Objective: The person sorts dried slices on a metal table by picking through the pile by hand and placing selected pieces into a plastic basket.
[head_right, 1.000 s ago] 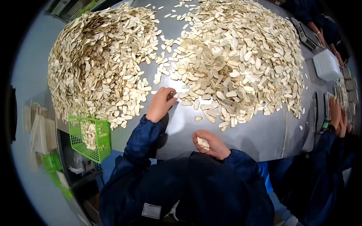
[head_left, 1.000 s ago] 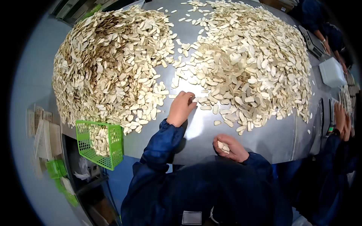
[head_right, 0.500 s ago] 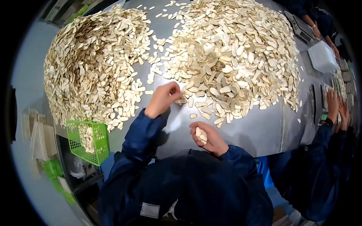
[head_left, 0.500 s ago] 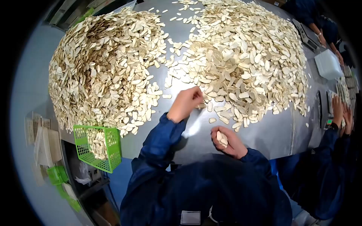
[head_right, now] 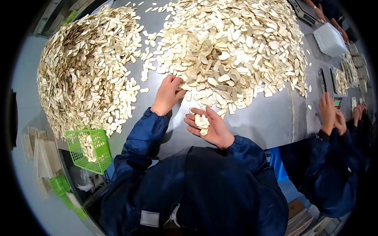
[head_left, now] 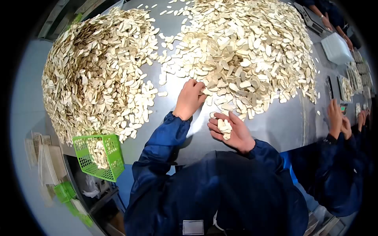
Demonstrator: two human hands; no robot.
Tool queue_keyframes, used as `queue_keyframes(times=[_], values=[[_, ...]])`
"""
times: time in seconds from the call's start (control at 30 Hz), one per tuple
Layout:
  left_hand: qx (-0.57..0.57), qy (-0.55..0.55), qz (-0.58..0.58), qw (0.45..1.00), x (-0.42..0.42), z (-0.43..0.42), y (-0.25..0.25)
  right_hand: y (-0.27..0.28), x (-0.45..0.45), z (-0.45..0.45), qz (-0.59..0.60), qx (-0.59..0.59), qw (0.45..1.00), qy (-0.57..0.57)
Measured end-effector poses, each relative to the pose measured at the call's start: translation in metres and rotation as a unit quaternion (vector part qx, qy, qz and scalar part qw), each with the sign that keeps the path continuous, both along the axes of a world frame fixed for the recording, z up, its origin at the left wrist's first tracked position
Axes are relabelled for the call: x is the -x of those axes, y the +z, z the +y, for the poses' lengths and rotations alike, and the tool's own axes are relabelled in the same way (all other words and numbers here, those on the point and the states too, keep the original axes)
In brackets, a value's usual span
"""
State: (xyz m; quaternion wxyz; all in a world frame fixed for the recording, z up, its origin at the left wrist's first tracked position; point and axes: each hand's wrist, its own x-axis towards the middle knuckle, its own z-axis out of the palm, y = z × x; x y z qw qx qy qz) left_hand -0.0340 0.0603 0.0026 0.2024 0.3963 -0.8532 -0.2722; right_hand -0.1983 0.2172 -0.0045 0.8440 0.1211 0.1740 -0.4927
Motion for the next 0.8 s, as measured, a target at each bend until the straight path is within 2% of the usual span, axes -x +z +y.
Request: queue_keyframes(times=[0.07, 0.1, 0.2, 0.27, 0.33, 0.47, 0.53, 0.57, 0.6, 0.63, 0.73, 0.77, 0.8], values=[[-0.021, 0.004, -0.003, 1.000, 0.003, -0.006, -0.003, -0.013, 0.005, 0.005, -0.030, 0.037, 0.999, 0.006], [-0.029, 0.006, 0.000, 1.000, 0.003, -0.008, 0.002, -0.006, 0.005, 0.005, 0.012, 0.014, 1.000, 0.012], [-0.076, -0.027, 0.031, 0.996, -0.003, -0.030, 0.000, -0.010, 0.004, 0.008, 0.023, 0.032, 0.999, 0.034], [-0.283, -0.019, 0.069, 0.956, -0.003, -0.047, 0.011, -0.006, 0.002, 0.008, 0.031, 0.016, 0.998, 0.051], [-0.399, 0.021, 0.131, 0.907, 0.007, -0.055, 0.026, -0.009, 0.001, 0.010, 0.034, 0.018, 0.997, 0.066], [-0.467, -0.069, 0.287, 0.834, 0.023, -0.041, 0.076, -0.010, 0.000, 0.012, 0.044, 0.044, 0.995, 0.079], [-0.360, -0.068, 0.185, 0.912, 0.017, -0.039, 0.078, -0.008, 0.002, 0.013, 0.068, 0.054, 0.992, 0.087], [-0.242, -0.072, 0.090, 0.963, 0.009, -0.039, 0.068, -0.009, 0.003, 0.014, 0.077, 0.058, 0.991, 0.091], [-0.117, -0.073, -0.008, 0.990, 0.001, -0.038, 0.051, -0.009, 0.004, 0.014, 0.086, 0.063, 0.990, 0.095], [-0.120, -0.021, -0.054, 0.991, -0.004, -0.029, 0.037, -0.009, 0.004, 0.014, 0.090, 0.063, 0.989, 0.098], [-0.016, -0.026, -0.115, 0.993, -0.017, -0.010, 0.012, -0.007, 0.003, 0.013, 0.097, 0.066, 0.987, 0.106], [0.040, -0.024, -0.094, 0.995, -0.020, -0.008, 0.004, -0.006, 0.003, 0.012, 0.096, 0.070, 0.987, 0.107], [-0.033, -0.002, -0.073, 0.997, -0.023, -0.008, 0.002, -0.005, 0.003, 0.011, 0.096, 0.075, 0.987, 0.108]])
